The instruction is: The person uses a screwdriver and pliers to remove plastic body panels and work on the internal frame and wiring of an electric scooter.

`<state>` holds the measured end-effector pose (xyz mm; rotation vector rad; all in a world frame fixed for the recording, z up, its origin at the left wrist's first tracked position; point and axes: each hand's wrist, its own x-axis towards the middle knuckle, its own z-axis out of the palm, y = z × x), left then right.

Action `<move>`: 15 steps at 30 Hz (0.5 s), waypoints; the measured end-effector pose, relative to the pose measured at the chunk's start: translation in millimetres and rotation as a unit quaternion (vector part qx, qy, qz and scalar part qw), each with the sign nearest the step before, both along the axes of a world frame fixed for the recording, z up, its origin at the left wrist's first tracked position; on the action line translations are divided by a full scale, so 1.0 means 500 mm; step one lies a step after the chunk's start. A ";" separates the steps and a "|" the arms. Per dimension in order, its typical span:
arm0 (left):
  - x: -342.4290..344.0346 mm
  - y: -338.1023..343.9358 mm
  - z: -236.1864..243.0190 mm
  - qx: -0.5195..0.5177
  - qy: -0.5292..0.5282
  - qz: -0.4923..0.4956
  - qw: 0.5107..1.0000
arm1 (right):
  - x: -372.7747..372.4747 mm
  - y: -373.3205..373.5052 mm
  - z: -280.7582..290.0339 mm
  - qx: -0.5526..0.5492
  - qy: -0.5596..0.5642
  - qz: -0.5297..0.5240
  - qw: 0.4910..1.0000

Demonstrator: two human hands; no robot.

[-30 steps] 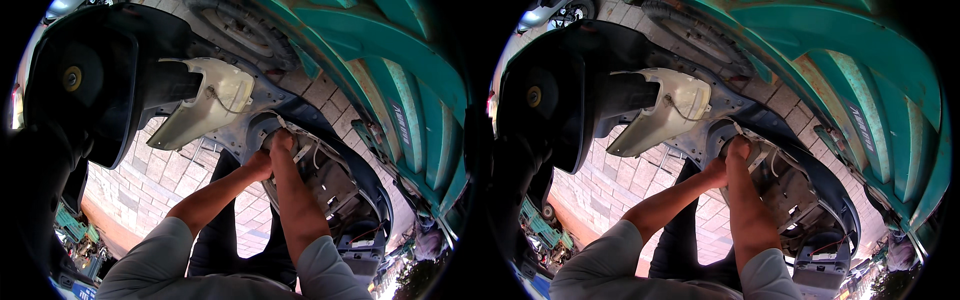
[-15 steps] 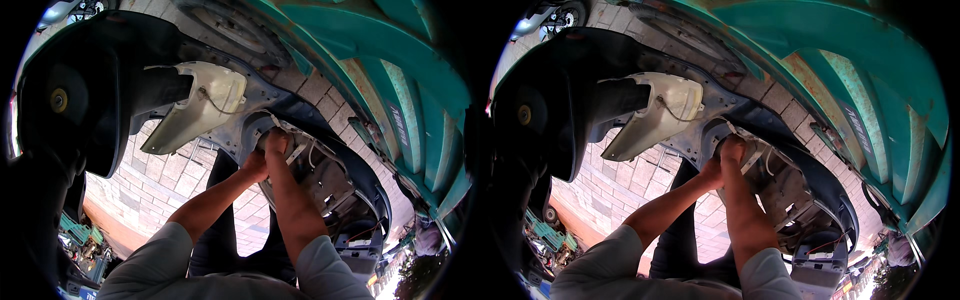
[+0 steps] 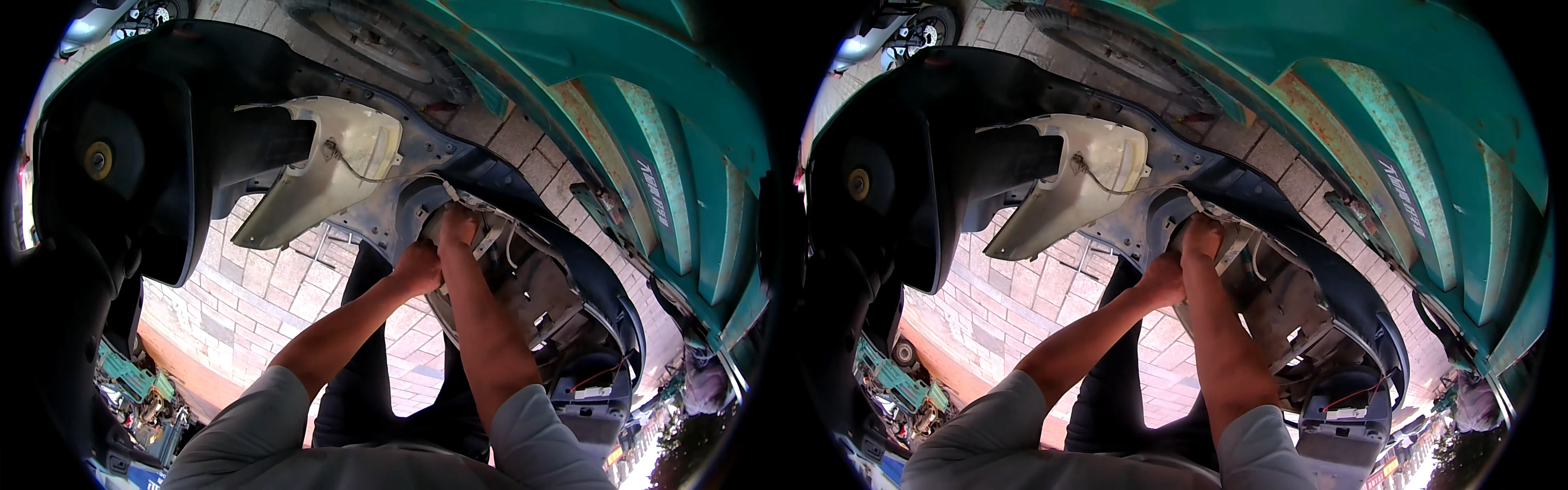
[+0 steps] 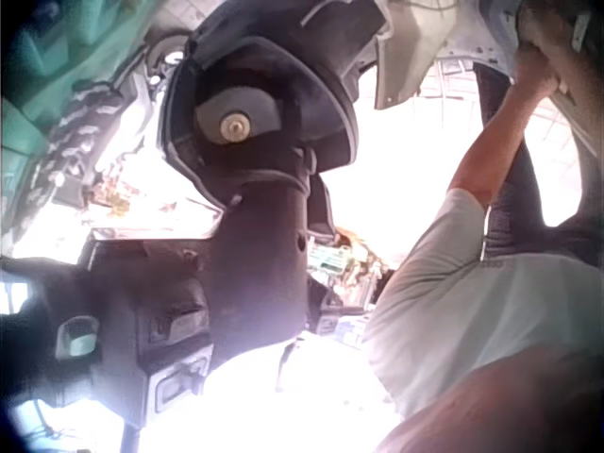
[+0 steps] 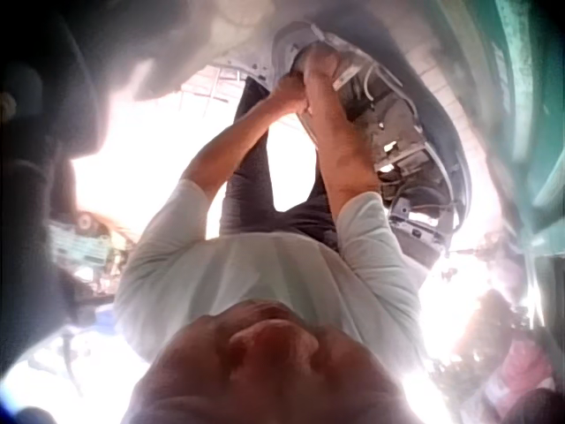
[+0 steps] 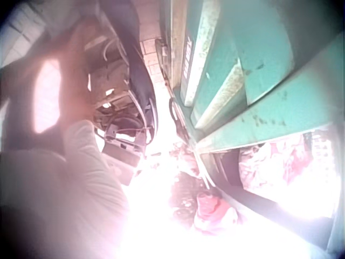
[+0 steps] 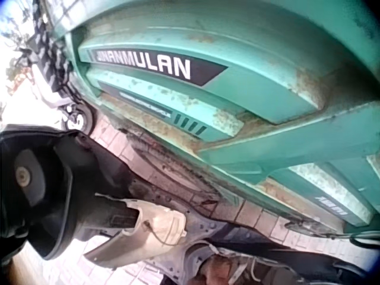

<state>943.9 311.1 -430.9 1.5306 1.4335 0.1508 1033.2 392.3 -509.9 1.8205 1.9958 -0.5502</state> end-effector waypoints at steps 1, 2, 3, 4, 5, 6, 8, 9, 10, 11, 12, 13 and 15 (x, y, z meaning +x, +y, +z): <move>0.005 -0.012 -0.009 -0.001 0.000 0.013 1.000 | -0.003 -0.011 0.004 0.019 0.040 -0.032 0.999; 0.011 -0.013 -0.008 -0.001 -0.002 0.025 1.000 | -0.008 -0.024 0.014 0.038 0.078 -0.064 0.994; 0.010 -0.014 -0.008 0.023 -0.006 0.026 0.999 | -0.016 -0.033 0.022 0.057 0.115 -0.097 0.987; 0.007 -0.010 0.005 0.046 -0.011 0.027 0.998 | -0.015 -0.045 0.013 0.032 0.131 -0.175 0.975; 0.001 -0.017 0.012 0.067 -0.012 0.031 0.997 | -0.026 -0.038 0.035 0.009 0.112 -0.170 0.979; 0.005 -0.032 -0.002 0.041 -0.026 0.031 0.998 | -0.033 -0.026 0.058 -0.014 0.094 -0.164 0.982; 0.011 -0.043 -0.022 0.012 -0.051 0.056 0.997 | -0.049 0.016 0.093 -0.038 0.052 -0.130 0.989; 0.005 -0.025 -0.026 0.012 -0.058 0.081 0.995 | -0.053 0.041 0.099 -0.040 0.028 -0.100 0.994; 0.003 0.001 0.019 0.016 -0.061 0.134 0.989 | -0.047 0.044 0.104 -0.050 0.001 -0.070 0.996; -0.001 0.017 0.045 0.021 -0.064 0.188 0.980 | -0.043 0.047 0.108 -0.056 -0.017 -0.039 0.998; -0.001 0.012 0.049 0.030 -0.063 0.189 0.979 | -0.040 0.050 0.112 -0.061 -0.035 -0.007 0.997; -0.002 0.008 0.053 0.040 -0.062 0.189 0.979 | -0.037 0.055 0.111 -0.065 -0.053 0.024 0.996; -0.003 0.001 0.057 0.063 -0.080 0.189 0.977 | -0.024 0.021 0.101 0.009 -0.063 0.066 0.996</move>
